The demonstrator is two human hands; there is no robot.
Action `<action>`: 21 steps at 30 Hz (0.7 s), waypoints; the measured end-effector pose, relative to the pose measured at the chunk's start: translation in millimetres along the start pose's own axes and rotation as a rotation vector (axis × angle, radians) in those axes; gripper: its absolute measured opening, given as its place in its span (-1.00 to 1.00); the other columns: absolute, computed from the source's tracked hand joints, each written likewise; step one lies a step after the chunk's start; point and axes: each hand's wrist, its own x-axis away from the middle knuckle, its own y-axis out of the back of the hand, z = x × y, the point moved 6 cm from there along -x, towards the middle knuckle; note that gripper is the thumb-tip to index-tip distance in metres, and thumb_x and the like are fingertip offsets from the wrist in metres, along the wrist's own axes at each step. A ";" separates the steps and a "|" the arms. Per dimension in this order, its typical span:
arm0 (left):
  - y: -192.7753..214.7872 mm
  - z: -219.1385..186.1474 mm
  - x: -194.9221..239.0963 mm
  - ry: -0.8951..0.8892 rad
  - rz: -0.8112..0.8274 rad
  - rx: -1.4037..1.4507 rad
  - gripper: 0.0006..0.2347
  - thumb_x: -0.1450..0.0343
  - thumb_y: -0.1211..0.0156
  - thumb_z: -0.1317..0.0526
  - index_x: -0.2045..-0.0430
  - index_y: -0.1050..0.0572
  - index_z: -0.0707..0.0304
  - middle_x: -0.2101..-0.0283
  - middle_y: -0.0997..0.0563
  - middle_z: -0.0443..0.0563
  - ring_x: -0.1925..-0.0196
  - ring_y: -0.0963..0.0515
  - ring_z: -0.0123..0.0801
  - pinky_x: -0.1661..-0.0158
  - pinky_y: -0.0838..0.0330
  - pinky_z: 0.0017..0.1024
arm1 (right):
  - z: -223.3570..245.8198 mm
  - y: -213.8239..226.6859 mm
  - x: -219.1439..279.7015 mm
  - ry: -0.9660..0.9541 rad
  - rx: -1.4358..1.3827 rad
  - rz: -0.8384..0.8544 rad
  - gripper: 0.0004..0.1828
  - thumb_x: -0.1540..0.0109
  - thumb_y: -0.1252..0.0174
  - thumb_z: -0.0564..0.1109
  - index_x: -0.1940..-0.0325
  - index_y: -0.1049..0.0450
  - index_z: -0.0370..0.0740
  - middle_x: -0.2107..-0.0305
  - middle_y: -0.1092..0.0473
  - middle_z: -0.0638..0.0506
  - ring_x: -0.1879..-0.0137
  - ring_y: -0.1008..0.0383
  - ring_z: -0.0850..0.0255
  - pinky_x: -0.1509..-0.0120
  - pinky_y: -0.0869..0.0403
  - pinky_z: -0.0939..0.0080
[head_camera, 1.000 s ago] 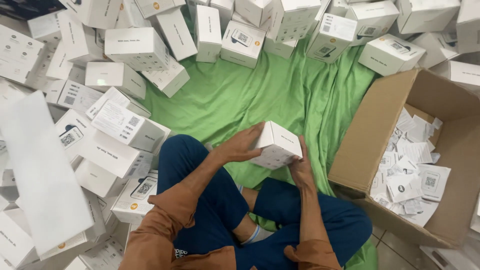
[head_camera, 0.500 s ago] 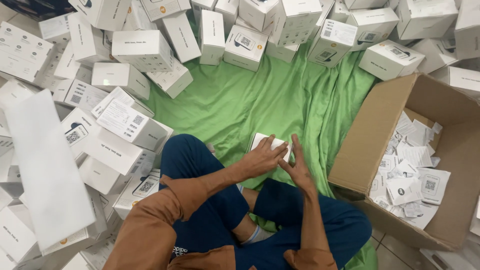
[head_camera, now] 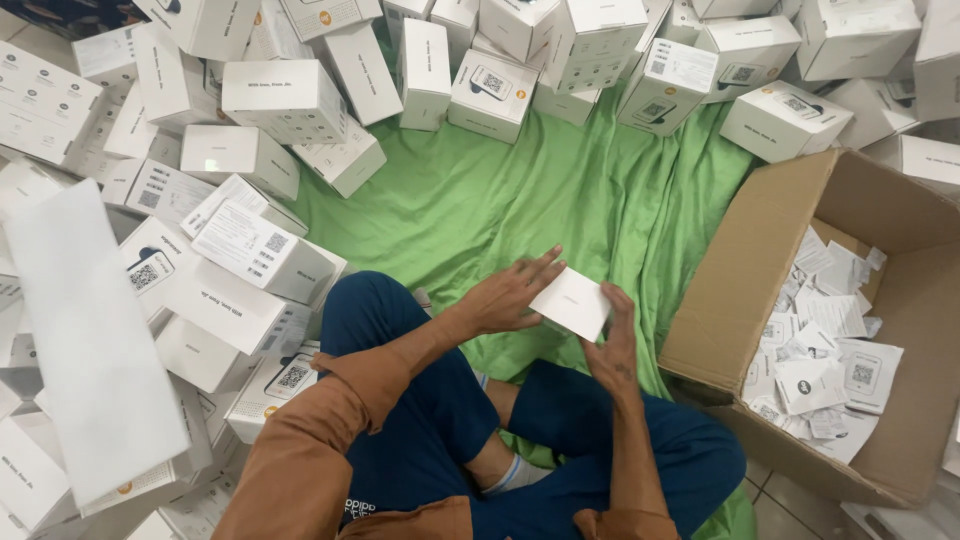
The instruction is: The person sits on the floor surrounded by white product boxes and a large cardboard box filled with small white packets. They repeatedly pick up a white box, open it, take a packet from the large box, place it inside, close the box, and set it aside.
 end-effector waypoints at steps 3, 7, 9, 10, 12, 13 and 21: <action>-38.8 8.4 12.3 -0.057 -0.014 0.254 -0.23 -0.31 -0.35 0.11 -0.42 -0.09 0.32 -0.39 -0.25 0.27 -0.31 -0.41 0.15 -0.27 -0.38 -0.09 | -13.6 11.8 12.9 -0.084 0.032 -0.047 -0.34 -0.24 -0.13 -0.30 -0.45 -0.22 -0.28 -0.28 -0.29 -0.24 -0.39 -0.35 -0.18 -0.44 -0.36 -0.07; -10.7 -12.3 17.5 0.011 -0.023 0.371 -0.36 -0.28 -0.34 0.23 -0.32 -0.26 0.21 -0.39 -0.32 0.17 -0.25 -0.44 0.11 -0.09 -0.47 -0.13 | 23.0 22.7 20.2 -0.062 0.221 0.022 -0.19 -0.06 0.01 -0.39 -0.45 -0.24 -0.31 -0.28 -0.27 -0.32 -0.35 -0.32 -0.28 -0.42 -0.35 -0.08; 2.3 -19.8 26.7 -0.018 -0.058 0.413 -0.37 -0.22 -0.34 0.28 -0.26 -0.33 0.23 -0.37 -0.35 0.18 -0.20 -0.44 0.13 -0.08 -0.48 -0.13 | 39.4 19.3 26.8 -0.086 0.285 0.043 -0.21 -0.08 0.04 -0.42 -0.46 -0.25 -0.30 -0.29 -0.29 -0.31 -0.34 -0.34 -0.28 -0.40 -0.37 -0.05; 5.0 -25.3 37.4 -0.038 -0.155 0.393 -0.44 -0.24 -0.31 0.32 -0.20 -0.38 0.18 -0.36 -0.43 0.09 -0.23 -0.47 0.11 -0.15 -0.49 -0.14 | 49.9 17.6 34.3 -0.085 0.389 0.033 -0.24 -0.06 0.01 -0.42 -0.40 -0.28 -0.31 -0.28 -0.31 -0.32 -0.33 -0.35 -0.27 -0.37 -0.39 -0.07; -1.0 -33.7 58.7 -0.058 -0.253 0.370 -0.51 -0.27 -0.27 0.35 -0.15 -0.43 0.14 -0.35 -0.51 0.00 -0.26 -0.50 0.09 -0.23 -0.50 -0.16 | 63.5 15.4 52.3 -0.082 0.493 0.022 -0.27 -0.05 -0.02 -0.41 -0.35 -0.31 -0.32 -0.26 -0.33 -0.32 -0.33 -0.37 -0.27 -0.34 -0.40 -0.08; -8.6 -32.0 69.1 0.001 -0.284 0.463 -0.49 -0.26 -0.27 0.35 -0.18 -0.44 0.15 -0.29 -0.54 0.01 -0.27 -0.53 0.08 -0.26 -0.49 -0.15 | 66.2 11.6 63.1 -0.076 0.479 0.077 -0.30 -0.03 -0.04 -0.39 -0.30 -0.35 -0.32 -0.19 -0.38 -0.34 -0.24 -0.41 -0.29 -0.24 -0.43 -0.09; -31.1 -20.4 78.6 0.563 -0.218 0.748 -0.41 -0.25 -0.55 0.18 -0.19 -0.43 0.19 -0.08 -0.58 0.24 -0.09 -0.57 -0.01 -0.07 -0.46 -0.18 | 68.6 20.9 55.9 -0.481 0.298 0.284 -0.61 -0.25 -0.10 -0.21 -0.17 -0.55 -0.13 0.24 -0.52 -0.30 0.24 -0.59 -0.16 0.16 -0.53 -0.04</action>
